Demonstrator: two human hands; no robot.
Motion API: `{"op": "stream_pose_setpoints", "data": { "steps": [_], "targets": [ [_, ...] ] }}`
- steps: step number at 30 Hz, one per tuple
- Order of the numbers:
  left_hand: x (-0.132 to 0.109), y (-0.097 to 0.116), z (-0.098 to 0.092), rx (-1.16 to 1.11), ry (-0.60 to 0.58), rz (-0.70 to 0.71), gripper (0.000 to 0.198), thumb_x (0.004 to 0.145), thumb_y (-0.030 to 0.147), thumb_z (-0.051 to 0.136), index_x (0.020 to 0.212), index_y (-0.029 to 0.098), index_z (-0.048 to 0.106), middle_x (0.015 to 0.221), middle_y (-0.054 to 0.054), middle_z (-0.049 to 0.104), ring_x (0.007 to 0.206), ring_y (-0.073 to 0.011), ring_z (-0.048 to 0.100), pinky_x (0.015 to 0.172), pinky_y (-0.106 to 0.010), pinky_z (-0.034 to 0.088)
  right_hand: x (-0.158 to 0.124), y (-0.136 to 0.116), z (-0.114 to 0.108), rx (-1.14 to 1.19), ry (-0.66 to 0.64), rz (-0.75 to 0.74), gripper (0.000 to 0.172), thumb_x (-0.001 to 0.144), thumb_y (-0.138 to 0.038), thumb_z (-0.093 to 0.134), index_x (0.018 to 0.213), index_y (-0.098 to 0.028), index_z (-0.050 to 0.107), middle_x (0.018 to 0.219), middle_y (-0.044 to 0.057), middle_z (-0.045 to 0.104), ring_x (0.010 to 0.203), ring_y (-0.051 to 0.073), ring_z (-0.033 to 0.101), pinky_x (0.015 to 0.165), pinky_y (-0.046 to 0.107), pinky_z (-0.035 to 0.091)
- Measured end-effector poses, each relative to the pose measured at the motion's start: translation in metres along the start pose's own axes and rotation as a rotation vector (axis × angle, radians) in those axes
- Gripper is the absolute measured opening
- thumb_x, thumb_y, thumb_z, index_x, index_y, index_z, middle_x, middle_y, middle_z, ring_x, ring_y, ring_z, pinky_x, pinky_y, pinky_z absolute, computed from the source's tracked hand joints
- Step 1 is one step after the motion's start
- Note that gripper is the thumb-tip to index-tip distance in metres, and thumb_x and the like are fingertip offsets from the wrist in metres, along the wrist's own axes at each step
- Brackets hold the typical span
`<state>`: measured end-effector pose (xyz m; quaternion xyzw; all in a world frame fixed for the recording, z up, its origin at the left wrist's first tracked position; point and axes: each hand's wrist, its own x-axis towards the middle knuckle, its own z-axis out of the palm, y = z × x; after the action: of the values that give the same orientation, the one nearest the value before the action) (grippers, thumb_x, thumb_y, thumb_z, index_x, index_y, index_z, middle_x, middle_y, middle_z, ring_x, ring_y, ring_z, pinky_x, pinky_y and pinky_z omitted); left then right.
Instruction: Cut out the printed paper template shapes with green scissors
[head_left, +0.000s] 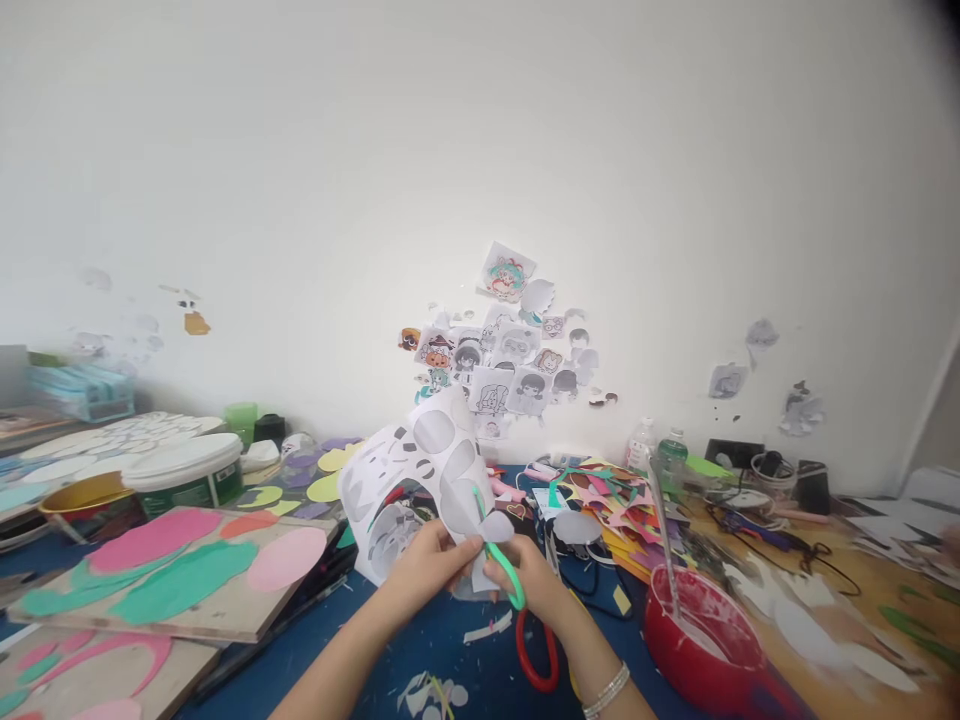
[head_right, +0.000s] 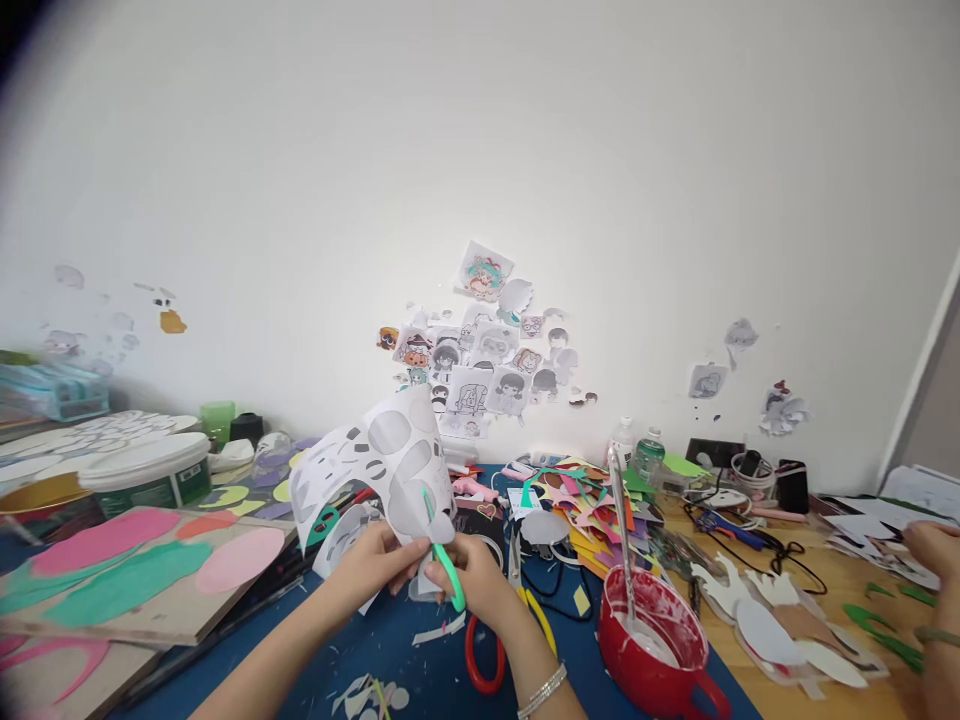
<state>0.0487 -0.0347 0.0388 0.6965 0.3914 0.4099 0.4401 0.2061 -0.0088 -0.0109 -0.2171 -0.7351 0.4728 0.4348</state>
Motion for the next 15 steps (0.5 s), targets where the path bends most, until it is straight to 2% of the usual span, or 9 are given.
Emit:
{"op": "stream_pose_setpoints", "data": {
  "steps": [5, 9, 12, 15],
  "targets": [
    [0.000, -0.002, 0.001, 0.114, 0.025, -0.004, 0.031, 0.071, 0.043, 0.049, 0.054, 0.017, 0.048, 0.038, 0.006, 0.042, 0.036, -0.0091, 0.039, 0.042, -0.021, 0.030, -0.001, -0.003, 0.001, -0.097, 0.042, -0.013, 0.036, 0.072, -0.043, 0.059, 0.091, -0.013, 0.060, 0.062, -0.001, 0.051, 0.048, 0.009, 0.044, 0.045, 0.021, 0.040],
    [-0.004, 0.003, -0.005, 0.196, 0.100, 0.043, 0.026, 0.067, 0.043, 0.055, 0.069, 0.017, 0.055, 0.052, 0.003, 0.054, 0.050, -0.0138, 0.051, 0.050, -0.022, 0.036, -0.002, -0.008, 0.001, -0.269, 0.106, -0.023, 0.032, 0.071, -0.039, 0.060, 0.090, -0.013, 0.062, 0.059, -0.002, 0.049, 0.051, 0.009, 0.042, 0.048, 0.021, 0.039],
    [-0.004, 0.006, -0.011, 0.103, 0.104, 0.009, 0.038, 0.065, 0.050, 0.055, 0.081, 0.016, 0.053, 0.054, 0.003, 0.054, 0.047, -0.0138, 0.051, 0.047, -0.023, 0.036, -0.002, -0.009, 0.001, -0.363, 0.144, -0.023, 0.025, 0.071, -0.034, 0.060, 0.085, -0.013, 0.063, 0.059, -0.002, 0.049, 0.052, 0.009, 0.040, 0.049, 0.020, 0.037],
    [-0.003, 0.008, -0.015, -0.091, 0.191, -0.086, 0.039, 0.069, 0.055, 0.048, 0.076, 0.016, 0.050, 0.048, 0.004, 0.050, 0.042, -0.0119, 0.047, 0.043, -0.022, 0.035, -0.002, -0.007, 0.002, -0.439, 0.168, -0.027, 0.018, 0.069, -0.029, 0.062, 0.077, -0.013, 0.063, 0.056, -0.003, 0.047, 0.051, 0.009, 0.038, 0.049, 0.019, 0.035]
  ]
}}
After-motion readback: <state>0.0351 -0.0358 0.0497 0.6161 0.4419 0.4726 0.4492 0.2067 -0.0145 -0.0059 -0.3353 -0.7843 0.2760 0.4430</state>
